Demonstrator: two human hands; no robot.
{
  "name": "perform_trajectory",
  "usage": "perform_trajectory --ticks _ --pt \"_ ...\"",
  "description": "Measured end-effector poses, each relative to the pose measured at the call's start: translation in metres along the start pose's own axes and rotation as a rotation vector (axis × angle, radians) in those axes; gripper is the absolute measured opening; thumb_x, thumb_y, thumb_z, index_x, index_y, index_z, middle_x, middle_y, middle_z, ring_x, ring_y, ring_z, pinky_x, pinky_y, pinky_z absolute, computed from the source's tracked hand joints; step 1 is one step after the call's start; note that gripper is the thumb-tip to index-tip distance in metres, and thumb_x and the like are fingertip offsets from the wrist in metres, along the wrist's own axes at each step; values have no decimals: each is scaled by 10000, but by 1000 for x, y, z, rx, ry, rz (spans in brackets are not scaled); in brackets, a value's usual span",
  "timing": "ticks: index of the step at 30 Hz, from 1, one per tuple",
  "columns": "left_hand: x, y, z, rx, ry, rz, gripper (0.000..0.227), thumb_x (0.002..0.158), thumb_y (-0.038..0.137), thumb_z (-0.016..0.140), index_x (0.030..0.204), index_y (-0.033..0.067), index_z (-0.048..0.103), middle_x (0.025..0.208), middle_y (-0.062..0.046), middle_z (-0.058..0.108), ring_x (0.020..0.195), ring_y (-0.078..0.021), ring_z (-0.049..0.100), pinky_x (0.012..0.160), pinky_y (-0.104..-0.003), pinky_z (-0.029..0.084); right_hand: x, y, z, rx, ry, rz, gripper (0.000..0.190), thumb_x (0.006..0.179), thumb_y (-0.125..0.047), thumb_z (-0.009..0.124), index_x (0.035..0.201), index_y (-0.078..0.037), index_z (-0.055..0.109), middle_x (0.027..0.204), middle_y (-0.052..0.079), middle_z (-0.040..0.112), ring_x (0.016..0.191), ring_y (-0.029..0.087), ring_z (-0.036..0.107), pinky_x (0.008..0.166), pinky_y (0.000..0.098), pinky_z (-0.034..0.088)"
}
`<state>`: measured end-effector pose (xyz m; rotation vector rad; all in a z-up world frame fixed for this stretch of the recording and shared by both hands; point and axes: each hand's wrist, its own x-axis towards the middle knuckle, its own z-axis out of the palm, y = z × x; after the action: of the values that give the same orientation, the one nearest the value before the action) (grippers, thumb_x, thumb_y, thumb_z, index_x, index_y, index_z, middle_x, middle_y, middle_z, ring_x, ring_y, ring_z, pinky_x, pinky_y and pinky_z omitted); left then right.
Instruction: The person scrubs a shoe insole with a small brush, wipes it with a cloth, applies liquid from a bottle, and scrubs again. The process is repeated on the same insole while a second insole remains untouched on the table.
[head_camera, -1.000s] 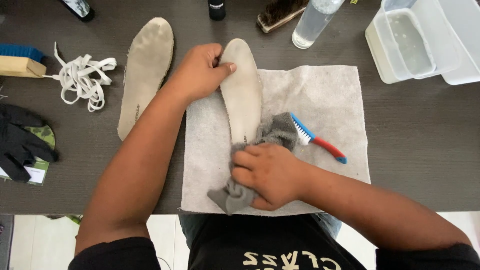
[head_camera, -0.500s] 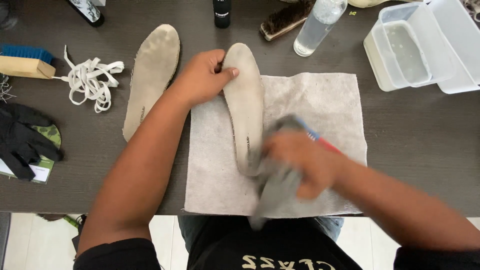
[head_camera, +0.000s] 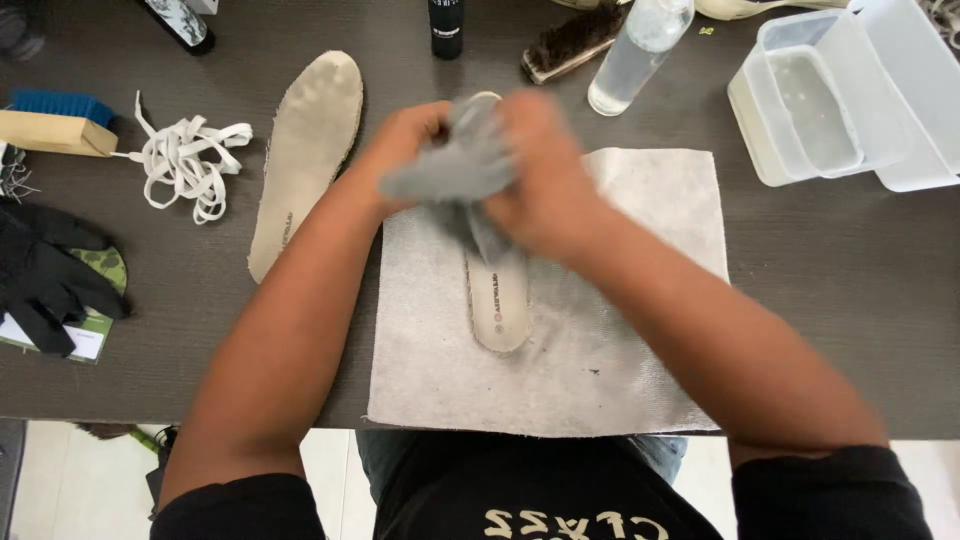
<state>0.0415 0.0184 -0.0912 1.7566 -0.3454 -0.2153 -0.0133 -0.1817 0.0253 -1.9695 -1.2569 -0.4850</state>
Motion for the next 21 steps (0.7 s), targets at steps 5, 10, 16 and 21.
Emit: perform_trajectory --ticks 5,10,16,21 --pt "-26 79 5 359 18 -106 337 1003 201 661 757 177 430 736 78 444 719 -86 399 635 -287 331 -51 -8 39 -294 -322 255 493 847 -353 709 1161 -26 517 1142 198 511 772 416 610 618 538 493" --pt "-26 91 8 388 46 -223 364 996 237 672 735 180 425 686 74 440 646 -94 386 593 -298 317 -61 -34 33 -308 -420 253 518 756 -384 721 1105 -58 519 1031 147 523 658 389 608 469 547 435" --pt "-31 108 12 282 46 -317 235 1007 231 653 814 172 533 725 61 540 644 -88 509 588 -285 415 -80 -75 18 -153 -441 150 463 826 -451 658 1087 -84 553 980 116 552 643 318 611 451 496 463" --pt "-34 105 12 302 69 -276 357 1024 232 676 763 184 437 702 77 425 632 -81 365 575 -279 305 -96 -100 4 10 -478 56 437 886 -435 574 1122 -68 558 984 121 536 670 322 593 458 472 425"
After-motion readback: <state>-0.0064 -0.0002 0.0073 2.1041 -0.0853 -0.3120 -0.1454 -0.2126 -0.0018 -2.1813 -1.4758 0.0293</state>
